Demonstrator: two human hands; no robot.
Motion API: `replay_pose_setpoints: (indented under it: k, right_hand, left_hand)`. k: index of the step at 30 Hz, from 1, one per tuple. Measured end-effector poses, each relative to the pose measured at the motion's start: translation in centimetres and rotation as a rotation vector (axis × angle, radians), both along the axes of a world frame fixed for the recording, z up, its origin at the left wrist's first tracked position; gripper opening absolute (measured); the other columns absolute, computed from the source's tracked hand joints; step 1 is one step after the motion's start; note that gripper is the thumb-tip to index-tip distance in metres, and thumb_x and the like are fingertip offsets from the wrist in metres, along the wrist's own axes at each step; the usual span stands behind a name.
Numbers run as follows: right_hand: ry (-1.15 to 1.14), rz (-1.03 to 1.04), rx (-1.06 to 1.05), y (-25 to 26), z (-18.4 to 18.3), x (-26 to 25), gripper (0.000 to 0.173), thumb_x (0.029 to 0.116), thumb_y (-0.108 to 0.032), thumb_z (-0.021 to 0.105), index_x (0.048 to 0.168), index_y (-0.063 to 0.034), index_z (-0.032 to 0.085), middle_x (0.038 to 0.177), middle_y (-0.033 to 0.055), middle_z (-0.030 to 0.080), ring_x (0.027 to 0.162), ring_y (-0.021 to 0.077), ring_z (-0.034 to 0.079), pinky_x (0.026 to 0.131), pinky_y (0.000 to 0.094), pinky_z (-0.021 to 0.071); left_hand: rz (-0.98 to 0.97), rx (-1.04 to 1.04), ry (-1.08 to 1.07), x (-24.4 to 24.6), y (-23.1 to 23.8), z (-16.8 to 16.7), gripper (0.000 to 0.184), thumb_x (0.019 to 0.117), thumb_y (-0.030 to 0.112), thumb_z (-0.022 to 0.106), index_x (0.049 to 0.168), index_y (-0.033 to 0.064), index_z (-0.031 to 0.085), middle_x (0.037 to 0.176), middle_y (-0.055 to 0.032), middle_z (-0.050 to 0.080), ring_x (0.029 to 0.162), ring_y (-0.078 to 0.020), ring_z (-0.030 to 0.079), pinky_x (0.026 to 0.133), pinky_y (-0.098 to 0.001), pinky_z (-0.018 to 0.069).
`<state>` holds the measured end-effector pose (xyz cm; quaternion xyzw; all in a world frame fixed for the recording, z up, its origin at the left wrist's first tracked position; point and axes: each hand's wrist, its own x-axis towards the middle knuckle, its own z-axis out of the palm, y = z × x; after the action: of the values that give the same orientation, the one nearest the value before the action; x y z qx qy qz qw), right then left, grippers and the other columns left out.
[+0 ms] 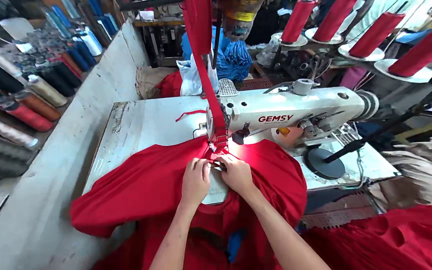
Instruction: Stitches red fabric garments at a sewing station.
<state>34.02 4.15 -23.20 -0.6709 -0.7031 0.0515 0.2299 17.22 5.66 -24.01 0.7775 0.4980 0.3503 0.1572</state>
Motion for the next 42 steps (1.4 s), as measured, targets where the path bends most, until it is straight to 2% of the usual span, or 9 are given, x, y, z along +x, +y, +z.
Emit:
replay_pose_setpoints:
  k: [5, 10, 13, 17, 20, 25, 32, 37, 42]
  right_hand:
    - [-0.07, 0.011, -0.005, -1.1, 0.1, 0.4, 0.04, 0.0912, -0.02, 0.062, 0.129, -0.0283, 0.073, 0.095, 0.0114, 0.071, 0.078, 0.0312, 0.071, 0.062, 0.0514, 0.0548]
    - [-0.175, 0.008, -0.085, -0.3, 0.8, -0.3, 0.051, 0.093, -0.018, 0.059, 0.142, -0.0331, 0.063, 0.107, 0.0114, 0.073, 0.085, 0.0334, 0.072, 0.064, 0.0532, 0.0554]
    - [-0.141, -0.008, -0.031, 0.8, 0.6, -0.7, 0.042, 0.0921, -0.015, 0.059, 0.131, -0.0254, 0.071, 0.104, 0.0101, 0.074, 0.086, 0.0323, 0.073, 0.065, 0.0537, 0.0563]
    - [-0.02, -0.064, -0.302, 2.2, 2.8, -1.6, 0.035, 0.0992, -0.024, 0.053, 0.127, -0.0159, 0.072, 0.118, 0.0119, 0.073, 0.115, 0.0327, 0.068, 0.091, 0.0577, 0.0532]
    - [-0.004, -0.089, -0.393, 2.3, 3.8, -2.3, 0.037, 0.1013, -0.03, 0.049, 0.128, -0.0176, 0.071, 0.122, 0.0101, 0.072, 0.119, 0.0309, 0.067, 0.095, 0.0575, 0.0524]
    - [-0.125, -0.107, -0.063, 0.5, 1.0, -2.8, 0.034, 0.0924, -0.022, 0.058, 0.123, -0.0203, 0.073, 0.111, 0.0124, 0.071, 0.1, 0.0325, 0.071, 0.073, 0.0519, 0.0575]
    - [-0.108, 0.202, 0.149, 2.2, -1.2, 1.7, 0.04, 0.0889, -0.017, 0.059, 0.125, -0.0253, 0.074, 0.111, 0.011, 0.073, 0.107, 0.0316, 0.069, 0.089, 0.0529, 0.056]
    - [-0.117, 0.148, -0.287, 3.0, 3.2, 1.1, 0.037, 0.0985, -0.026, 0.051, 0.128, -0.0218, 0.073, 0.125, 0.0098, 0.071, 0.121, 0.0301, 0.065, 0.101, 0.0555, 0.0503]
    - [0.119, -0.119, -0.407, -2.5, 4.6, -4.3, 0.039, 0.1004, -0.027, 0.05, 0.134, -0.0109, 0.064, 0.124, 0.014, 0.068, 0.112, 0.0321, 0.068, 0.09, 0.0561, 0.0547]
  left_hand:
    - [-0.006, 0.04, 0.331, 0.2, -0.3, 0.4, 0.037, 0.1043, 0.027, 0.045, 0.129, 0.0189, 0.071, 0.129, -0.0087, 0.065, 0.123, -0.0289, 0.059, 0.104, -0.0459, 0.0466]
    - [0.01, -0.021, 0.432, 0.9, 0.2, 0.8, 0.043, 0.1032, 0.029, 0.043, 0.14, 0.0272, 0.064, 0.136, -0.0056, 0.062, 0.127, -0.0259, 0.057, 0.105, -0.0475, 0.0436]
    - [0.047, -0.036, 0.41, 1.5, 1.2, 1.1, 0.04, 0.1028, 0.027, 0.044, 0.136, 0.0251, 0.067, 0.14, -0.0048, 0.061, 0.129, -0.0264, 0.057, 0.105, -0.0508, 0.043]
    - [0.069, 0.003, 0.406, 2.2, 3.6, 1.1, 0.039, 0.094, 0.017, 0.056, 0.13, 0.0189, 0.071, 0.14, -0.0062, 0.061, 0.125, -0.0295, 0.058, 0.1, -0.0535, 0.0443]
    - [0.033, -0.085, 0.413, 1.9, 5.6, 1.3, 0.036, 0.1019, 0.026, 0.049, 0.133, 0.0214, 0.068, 0.145, -0.0046, 0.057, 0.133, -0.0276, 0.052, 0.107, -0.0529, 0.0399]
    - [-0.061, -0.06, 0.5, 0.4, 5.2, 1.2, 0.043, 0.102, 0.035, 0.048, 0.143, 0.0307, 0.06, 0.153, -0.0036, 0.049, 0.138, -0.0279, 0.046, 0.109, -0.0527, 0.0377]
    - [-0.095, -0.084, 0.507, -0.5, 0.4, 1.3, 0.039, 0.1061, 0.042, 0.038, 0.127, 0.0305, 0.069, 0.158, -0.0027, 0.045, 0.142, -0.0274, 0.043, 0.112, -0.0534, 0.0341]
    - [-0.045, -0.091, 0.519, 0.7, 0.0, 1.7, 0.039, 0.1064, 0.039, 0.038, 0.128, 0.0277, 0.068, 0.157, -0.0056, 0.047, 0.143, -0.0305, 0.043, 0.11, -0.057, 0.0347]
    - [-0.064, -0.061, 0.501, 0.6, -0.1, 1.9, 0.036, 0.1009, 0.025, 0.05, 0.132, 0.0283, 0.067, 0.154, -0.0099, 0.048, 0.141, -0.0353, 0.044, 0.105, -0.0611, 0.0369]
